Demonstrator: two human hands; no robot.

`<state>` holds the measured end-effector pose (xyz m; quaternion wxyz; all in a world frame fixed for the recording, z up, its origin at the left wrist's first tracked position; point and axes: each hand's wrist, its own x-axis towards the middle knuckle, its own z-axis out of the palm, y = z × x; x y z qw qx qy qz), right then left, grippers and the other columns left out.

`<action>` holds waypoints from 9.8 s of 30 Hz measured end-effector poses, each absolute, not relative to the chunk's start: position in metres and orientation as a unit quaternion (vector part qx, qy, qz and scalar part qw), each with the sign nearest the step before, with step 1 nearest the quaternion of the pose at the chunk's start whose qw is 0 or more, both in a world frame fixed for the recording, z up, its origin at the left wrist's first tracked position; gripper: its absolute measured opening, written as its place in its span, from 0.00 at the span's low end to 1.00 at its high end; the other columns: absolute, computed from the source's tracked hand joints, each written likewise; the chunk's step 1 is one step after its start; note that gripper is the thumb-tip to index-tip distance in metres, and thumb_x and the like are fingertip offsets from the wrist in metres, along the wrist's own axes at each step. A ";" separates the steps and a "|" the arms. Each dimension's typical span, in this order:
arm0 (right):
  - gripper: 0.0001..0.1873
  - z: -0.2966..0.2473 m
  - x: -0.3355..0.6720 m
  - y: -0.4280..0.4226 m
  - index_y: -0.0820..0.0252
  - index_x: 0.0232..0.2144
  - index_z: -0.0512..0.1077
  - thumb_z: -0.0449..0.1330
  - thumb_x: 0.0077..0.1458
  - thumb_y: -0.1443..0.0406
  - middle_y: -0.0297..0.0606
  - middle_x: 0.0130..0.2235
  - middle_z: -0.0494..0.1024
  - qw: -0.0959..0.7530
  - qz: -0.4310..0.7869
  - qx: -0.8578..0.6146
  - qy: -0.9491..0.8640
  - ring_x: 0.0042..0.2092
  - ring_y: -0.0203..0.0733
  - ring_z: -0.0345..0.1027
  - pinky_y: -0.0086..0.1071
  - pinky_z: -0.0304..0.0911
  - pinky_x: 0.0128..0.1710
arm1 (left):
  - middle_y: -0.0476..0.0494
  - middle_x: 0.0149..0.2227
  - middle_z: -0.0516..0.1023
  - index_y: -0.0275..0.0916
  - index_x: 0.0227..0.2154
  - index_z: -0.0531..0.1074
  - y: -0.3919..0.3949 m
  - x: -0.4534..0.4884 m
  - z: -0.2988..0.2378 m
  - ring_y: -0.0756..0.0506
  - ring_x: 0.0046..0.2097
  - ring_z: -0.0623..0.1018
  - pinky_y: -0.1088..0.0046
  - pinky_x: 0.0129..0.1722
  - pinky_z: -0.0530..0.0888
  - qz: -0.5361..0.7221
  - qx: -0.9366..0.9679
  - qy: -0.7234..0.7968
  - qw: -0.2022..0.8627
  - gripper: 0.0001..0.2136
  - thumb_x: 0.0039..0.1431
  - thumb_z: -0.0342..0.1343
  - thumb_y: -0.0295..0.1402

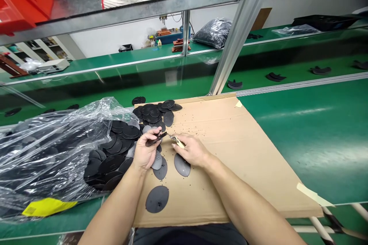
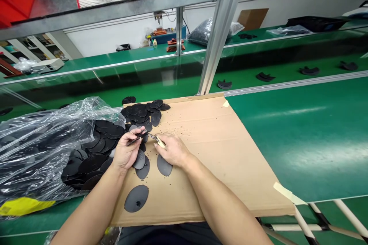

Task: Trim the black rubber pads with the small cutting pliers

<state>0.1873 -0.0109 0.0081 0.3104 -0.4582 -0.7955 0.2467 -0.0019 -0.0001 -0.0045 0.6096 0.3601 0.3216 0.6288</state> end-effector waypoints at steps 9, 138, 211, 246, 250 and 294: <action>0.08 0.012 0.188 -0.011 0.59 0.23 0.63 0.54 0.54 0.68 0.30 0.24 0.66 0.308 0.268 -0.464 -0.786 0.27 0.34 0.57 0.28 0.51 0.29 | 0.49 0.38 0.76 0.37 0.22 0.72 0.000 -0.002 -0.008 0.43 0.54 0.73 0.62 0.55 0.66 0.626 0.366 0.324 0.608 0.11 0.37 0.69 0.22; 0.06 -0.001 0.209 0.004 0.62 0.25 0.70 0.57 0.39 0.72 0.33 0.19 0.71 0.468 0.783 -0.332 -0.240 0.21 0.34 0.60 0.29 0.59 0.21 | 0.38 0.49 0.71 0.38 0.35 0.77 0.002 -0.010 -0.012 0.41 0.54 0.70 0.62 0.53 0.68 0.562 0.553 0.383 0.482 0.12 0.43 0.64 0.27; 0.15 -0.005 0.178 -0.019 0.60 0.27 0.69 0.63 0.52 0.54 0.32 0.25 0.69 0.479 0.382 -0.467 -0.637 0.29 0.36 0.62 0.30 0.60 0.30 | 0.44 0.35 0.76 0.37 0.34 0.76 -0.011 0.013 -0.011 0.47 0.38 0.74 0.71 0.41 0.72 0.545 0.427 0.410 0.593 0.16 0.39 0.70 0.30; 0.08 -0.007 0.170 -0.028 0.59 0.40 0.70 0.55 0.58 0.70 0.40 0.32 0.76 0.529 0.125 -0.325 -0.774 0.34 0.41 0.69 0.38 0.68 0.37 | 0.48 0.30 0.72 0.36 0.50 0.63 -0.019 0.016 0.003 0.51 0.25 0.74 0.76 0.19 0.74 0.410 0.406 0.386 0.720 0.31 0.49 0.61 0.50; 0.07 -0.008 0.169 -0.028 0.58 0.39 0.71 0.55 0.59 0.69 0.38 0.30 0.75 0.529 0.147 -0.341 -0.763 0.33 0.41 0.68 0.38 0.67 0.37 | 0.49 0.28 0.72 0.36 0.50 0.63 -0.019 0.016 -0.001 0.51 0.26 0.73 0.75 0.20 0.74 0.411 0.405 0.388 0.719 0.29 0.51 0.60 0.49; 0.09 -0.032 0.174 0.009 0.59 0.34 0.66 0.54 0.59 0.59 0.34 0.28 0.69 0.675 0.332 -0.524 -0.398 0.30 0.37 0.64 0.31 0.62 0.31 | 0.32 0.47 0.76 0.36 0.54 0.64 0.262 0.257 0.010 0.39 0.50 0.74 0.65 0.48 0.68 0.280 0.701 0.606 0.251 0.27 0.49 0.59 0.26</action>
